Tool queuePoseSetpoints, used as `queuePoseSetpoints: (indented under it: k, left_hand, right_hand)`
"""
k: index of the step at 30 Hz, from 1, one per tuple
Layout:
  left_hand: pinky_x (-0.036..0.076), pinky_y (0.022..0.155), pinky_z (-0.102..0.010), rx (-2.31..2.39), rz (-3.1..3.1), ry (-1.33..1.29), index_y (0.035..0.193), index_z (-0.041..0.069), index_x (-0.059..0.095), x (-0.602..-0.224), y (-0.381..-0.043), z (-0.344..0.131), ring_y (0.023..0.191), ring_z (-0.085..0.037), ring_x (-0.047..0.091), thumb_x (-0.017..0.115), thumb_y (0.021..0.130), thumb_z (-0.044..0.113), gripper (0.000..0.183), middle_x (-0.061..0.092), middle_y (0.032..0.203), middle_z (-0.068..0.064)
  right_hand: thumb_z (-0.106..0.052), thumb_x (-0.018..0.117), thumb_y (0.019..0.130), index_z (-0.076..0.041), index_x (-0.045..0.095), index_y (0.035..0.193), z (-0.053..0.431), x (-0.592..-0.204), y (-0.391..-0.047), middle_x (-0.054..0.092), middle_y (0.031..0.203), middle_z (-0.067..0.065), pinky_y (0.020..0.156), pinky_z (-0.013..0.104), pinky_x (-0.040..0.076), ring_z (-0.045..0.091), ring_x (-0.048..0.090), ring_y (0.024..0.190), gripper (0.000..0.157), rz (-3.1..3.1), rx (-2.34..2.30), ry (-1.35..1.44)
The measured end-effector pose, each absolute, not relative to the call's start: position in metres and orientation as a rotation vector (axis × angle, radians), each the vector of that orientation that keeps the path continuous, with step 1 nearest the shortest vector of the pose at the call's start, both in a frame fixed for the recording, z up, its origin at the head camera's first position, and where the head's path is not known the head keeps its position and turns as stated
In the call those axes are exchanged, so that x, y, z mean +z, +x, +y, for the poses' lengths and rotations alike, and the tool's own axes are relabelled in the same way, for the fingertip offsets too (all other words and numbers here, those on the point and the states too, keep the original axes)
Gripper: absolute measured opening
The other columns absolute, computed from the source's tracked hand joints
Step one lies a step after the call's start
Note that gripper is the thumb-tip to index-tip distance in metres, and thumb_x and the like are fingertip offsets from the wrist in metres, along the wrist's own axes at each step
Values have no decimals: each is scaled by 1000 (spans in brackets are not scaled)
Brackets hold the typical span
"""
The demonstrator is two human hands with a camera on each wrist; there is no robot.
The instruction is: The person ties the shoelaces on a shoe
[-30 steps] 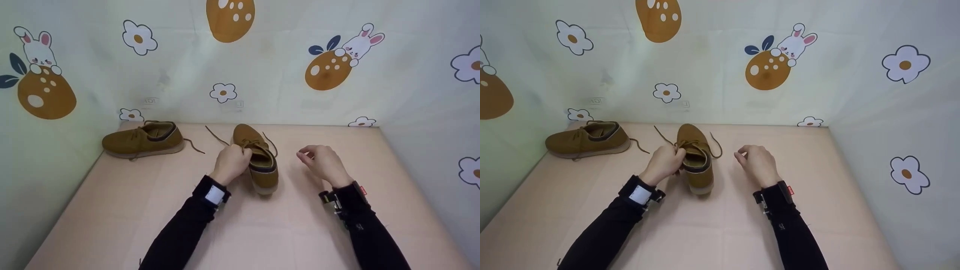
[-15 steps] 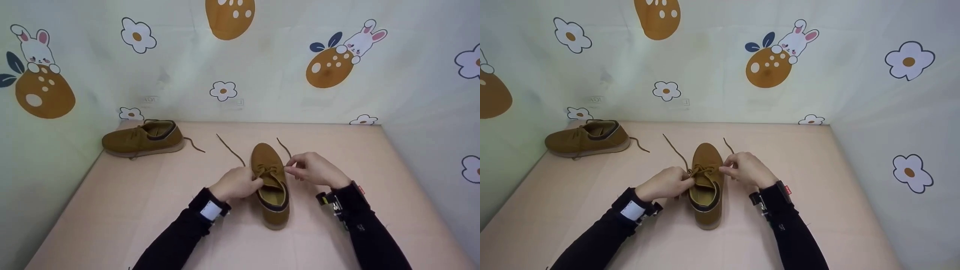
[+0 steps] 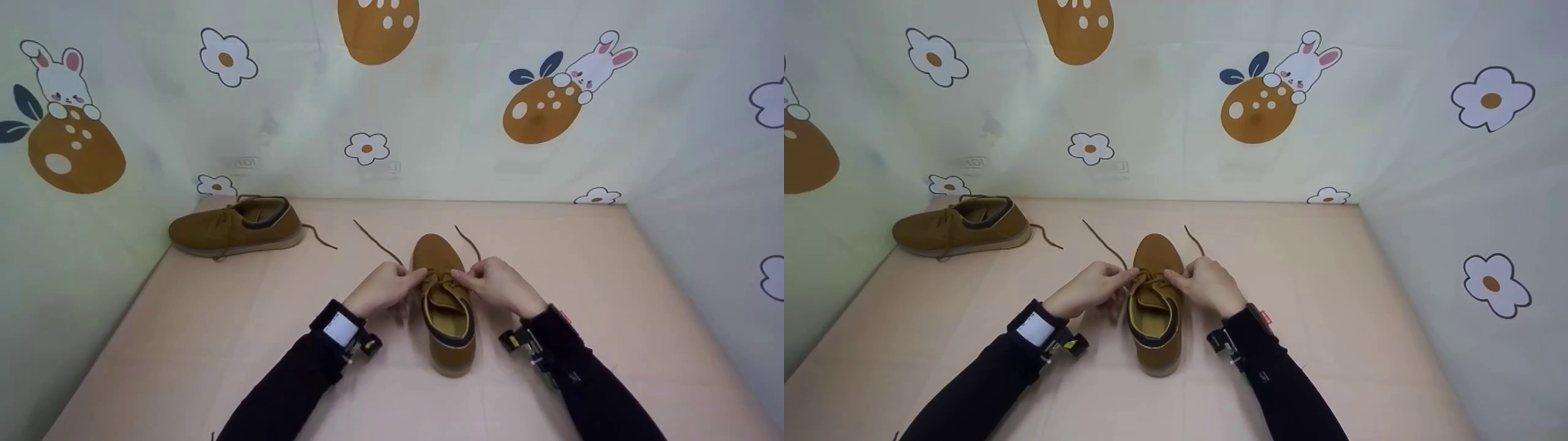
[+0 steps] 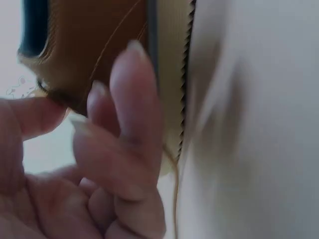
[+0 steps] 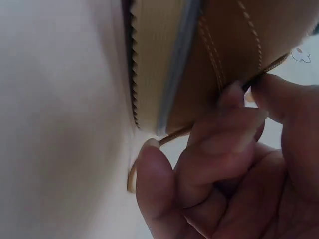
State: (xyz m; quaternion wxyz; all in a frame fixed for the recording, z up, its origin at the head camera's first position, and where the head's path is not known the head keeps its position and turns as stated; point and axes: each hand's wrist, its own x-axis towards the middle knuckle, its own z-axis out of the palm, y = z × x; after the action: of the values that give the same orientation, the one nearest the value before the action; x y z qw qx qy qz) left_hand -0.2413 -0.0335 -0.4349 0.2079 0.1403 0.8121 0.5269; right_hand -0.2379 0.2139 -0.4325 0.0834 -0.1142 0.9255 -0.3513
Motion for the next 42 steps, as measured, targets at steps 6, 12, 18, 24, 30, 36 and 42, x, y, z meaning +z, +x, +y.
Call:
queuePoseSetpoints:
  k: [6,12,18,24,30,36,42]
  left_hand:
    - [55,49,-39,1598,2177,319,88,-7,69,-440,-243,-31,50,-32,62,60,99,38,47,66,80,-33]
    - [52,51,-34,1759,2149,325,86,-1,70,-437,-242,-29,57,-26,60,62,98,18,23,66,78,-24]
    - [52,69,-35,1884,2233,334,97,-3,68,-430,-243,-27,80,-29,64,60,99,16,21,67,86,-8]
    - [47,64,-27,2056,2114,273,104,-5,62,-415,-243,-30,89,-32,66,54,103,19,25,71,93,-11]
    - [47,67,-28,2167,1986,307,100,0,60,-403,-240,-30,89,-32,65,52,104,19,20,72,90,-9]
    - [46,63,-25,2243,2027,260,99,1,61,-395,-247,-42,73,-19,63,57,102,18,18,70,83,-7]
    - [42,56,-21,2250,2104,180,99,2,62,-392,-256,-56,63,-15,58,60,100,14,12,69,78,-9]
  right_hand:
    - [-22,65,94,-5,62,66,215,-431,-236,50,54,-4,45,23,32,9,41,47,34,2643,-1240,-293]
    - [-18,61,90,-13,53,57,216,-431,-237,45,51,-6,43,23,33,8,37,44,35,2589,-1255,-211]
    - [-12,57,89,-9,56,66,217,-434,-240,48,56,-4,44,22,35,8,40,47,24,2495,-1395,-142]
    - [-1,50,92,4,57,95,222,-425,-241,62,71,10,55,29,55,15,59,55,8,2353,-1713,-216]
    - [-11,58,101,7,64,97,233,-402,-240,69,87,16,67,32,58,16,65,66,19,2379,-1897,-292]
    - [-21,58,102,4,65,96,247,-385,-236,66,82,12,67,31,58,15,64,65,26,2444,-2005,-259]
    - [-21,59,101,6,63,97,256,-372,-230,66,82,12,68,31,58,15,65,67,28,2467,-2054,-236]
